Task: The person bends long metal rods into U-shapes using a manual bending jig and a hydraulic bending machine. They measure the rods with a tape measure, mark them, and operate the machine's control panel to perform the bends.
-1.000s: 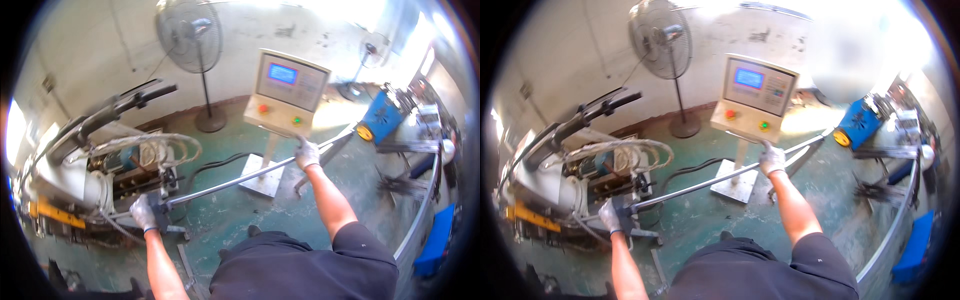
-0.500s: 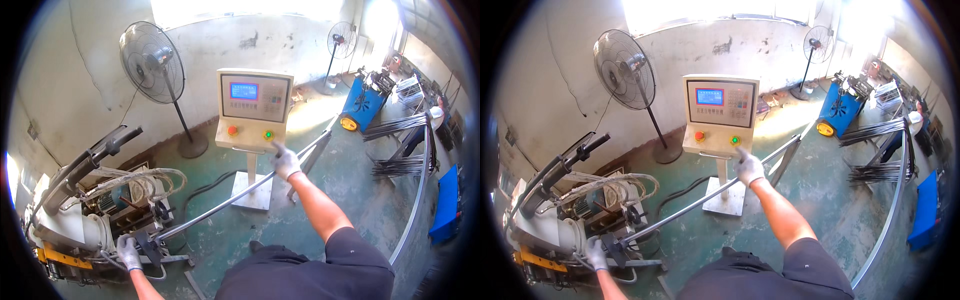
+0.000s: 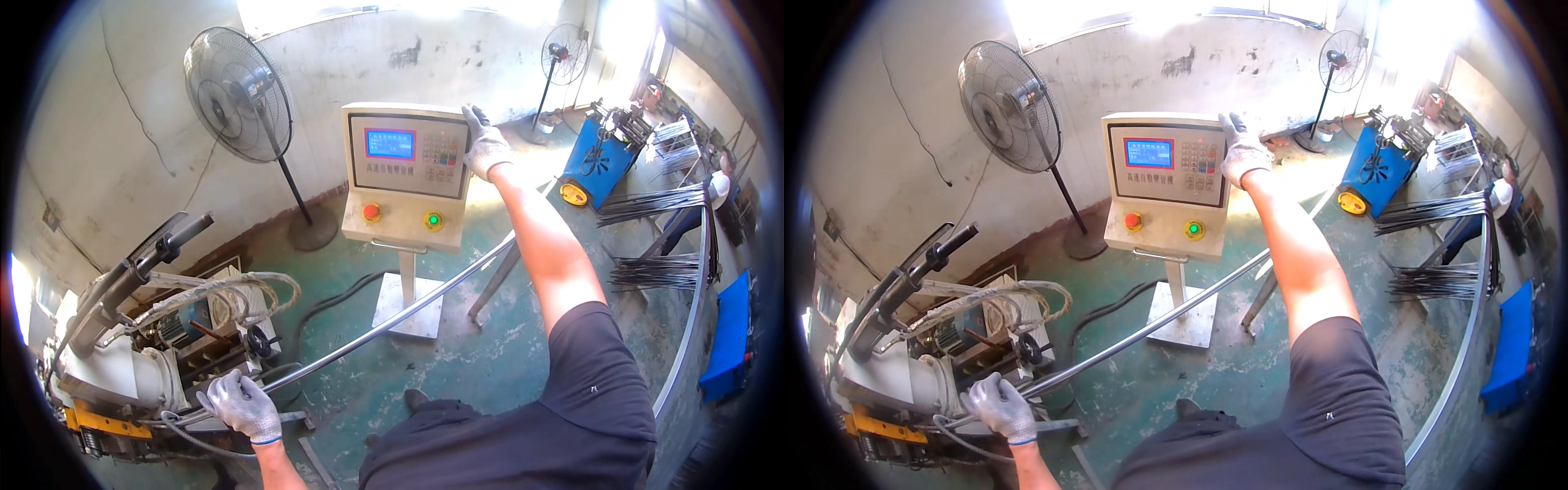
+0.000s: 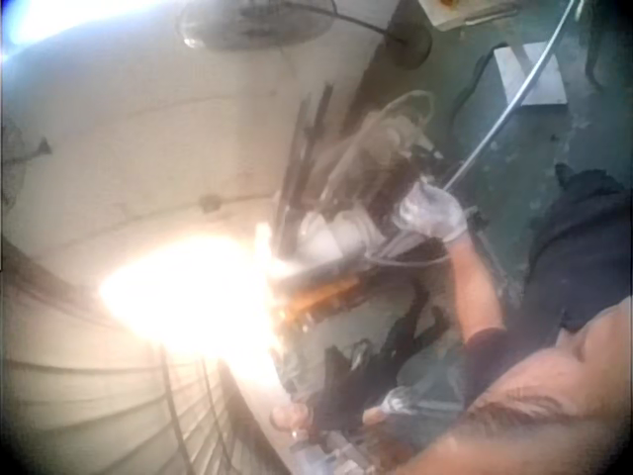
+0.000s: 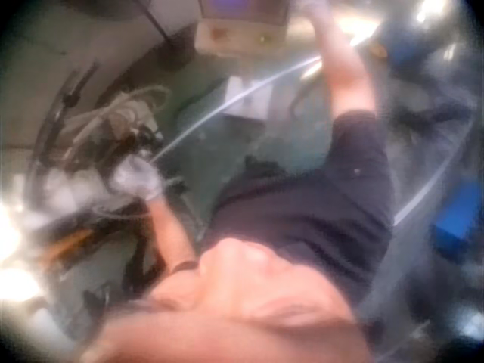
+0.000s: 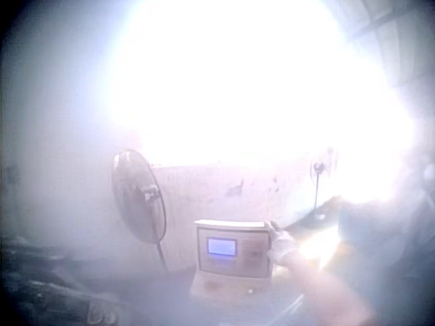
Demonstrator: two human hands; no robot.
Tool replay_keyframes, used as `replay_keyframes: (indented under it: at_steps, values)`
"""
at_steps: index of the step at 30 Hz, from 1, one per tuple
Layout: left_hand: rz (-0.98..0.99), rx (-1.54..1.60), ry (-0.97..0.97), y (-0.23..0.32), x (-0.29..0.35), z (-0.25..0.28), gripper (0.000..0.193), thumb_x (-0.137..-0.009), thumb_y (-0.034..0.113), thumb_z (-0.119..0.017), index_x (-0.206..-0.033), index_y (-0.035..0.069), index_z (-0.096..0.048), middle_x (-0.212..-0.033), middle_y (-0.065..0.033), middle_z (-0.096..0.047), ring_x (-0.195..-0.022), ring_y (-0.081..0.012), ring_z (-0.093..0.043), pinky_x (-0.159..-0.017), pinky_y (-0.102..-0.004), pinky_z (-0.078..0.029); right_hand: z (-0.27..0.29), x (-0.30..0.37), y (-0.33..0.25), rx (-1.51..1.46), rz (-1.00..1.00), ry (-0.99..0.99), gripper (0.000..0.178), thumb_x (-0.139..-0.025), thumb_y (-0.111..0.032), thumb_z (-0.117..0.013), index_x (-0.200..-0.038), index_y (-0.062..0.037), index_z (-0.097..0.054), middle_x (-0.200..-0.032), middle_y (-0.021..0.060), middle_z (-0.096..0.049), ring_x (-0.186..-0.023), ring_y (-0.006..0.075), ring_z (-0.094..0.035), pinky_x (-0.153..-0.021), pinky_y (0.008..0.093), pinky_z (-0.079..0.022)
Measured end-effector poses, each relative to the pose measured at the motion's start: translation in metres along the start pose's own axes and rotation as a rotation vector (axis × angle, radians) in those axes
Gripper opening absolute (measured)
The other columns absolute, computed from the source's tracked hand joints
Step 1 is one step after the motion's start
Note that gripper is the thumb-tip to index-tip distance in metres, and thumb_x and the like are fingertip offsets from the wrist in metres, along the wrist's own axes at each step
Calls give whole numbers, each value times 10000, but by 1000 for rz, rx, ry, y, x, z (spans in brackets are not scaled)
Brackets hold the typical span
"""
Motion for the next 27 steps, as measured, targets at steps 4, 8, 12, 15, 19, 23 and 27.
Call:
replay_keyframes:
  at_steps: [4,8,12,15,19,23,27]
  values:
    - [-224,192,-55,62,14,-18,158,-728,-48,-603,-851,49,-616,-832,-122,-603,-893,-321,-586,-1043,-541,-362,-14,-11,2,34,11,-35,853,-784,-39,-612,-1536,-203,-244,-1601,81,-208,-1372,322,-393,-1118,410,-381]
    - [-142,430,-186,57,47,-73,166,-731,-54,-592,-872,28,-625,-819,-165,-633,-783,-374,-604,-749,-462,-473,-20,-9,-5,77,83,54,797,-816,-81,-600,-1527,-169,-250,-1579,130,-238,-1334,392,-427,-1079,511,-392]
    - [-25,280,-290,50,46,-96,123,-773,13,-599,-877,56,-648,-789,-144,-650,-761,-351,-617,-709,-456,-463,-23,-7,-3,132,69,23,811,-813,-67,-610,-1527,-174,-238,-1582,134,-219,-1316,403,-434,-1068,505,-403]
    - [-22,266,-287,53,45,-103,112,-776,33,-602,-873,64,-650,-774,-134,-651,-744,-343,-620,-700,-453,-462,-22,-9,0,154,74,42,819,-811,-59,-613,-1527,-174,-233,-1584,136,-210,-1309,402,-437,-1066,504,-404]
    - [-13,231,-266,58,39,-105,113,-770,39,-603,-863,75,-656,-757,-129,-651,-724,-341,-621,-695,-450,-460,-18,-9,-3,157,53,42,839,-804,-79,-635,-1530,-167,-221,-1585,141,-200,-1311,399,-431,-1066,493,-408]
    - [-11,194,-212,52,35,-102,101,-754,58,-617,-838,88,-666,-729,-120,-651,-688,-327,-627,-667,-446,-474,-36,-19,-19,234,119,86,886,-800,-176,-686,-1540,-151,-201,-1572,162,-220,-1293,391,-453,-1063,474,-417]
    - [81,93,-418,42,36,-110,63,-709,165,-662,-764,146,-686,-626,-87,-634,-582,-298,-637,-538,-421,-501,-65,-17,-8,265,196,-29,739,-801,-269,-708,-1457,-97,-414,-1466,194,-431,-1279,393,-477,-1057,458,-411]
Point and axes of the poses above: each hand's wrist, its own x-axis away from the middle knuckle, its own z-axis out of the back of the hand, y = z × x, the point moved 10 cm from there along -x, towards the middle knuckle
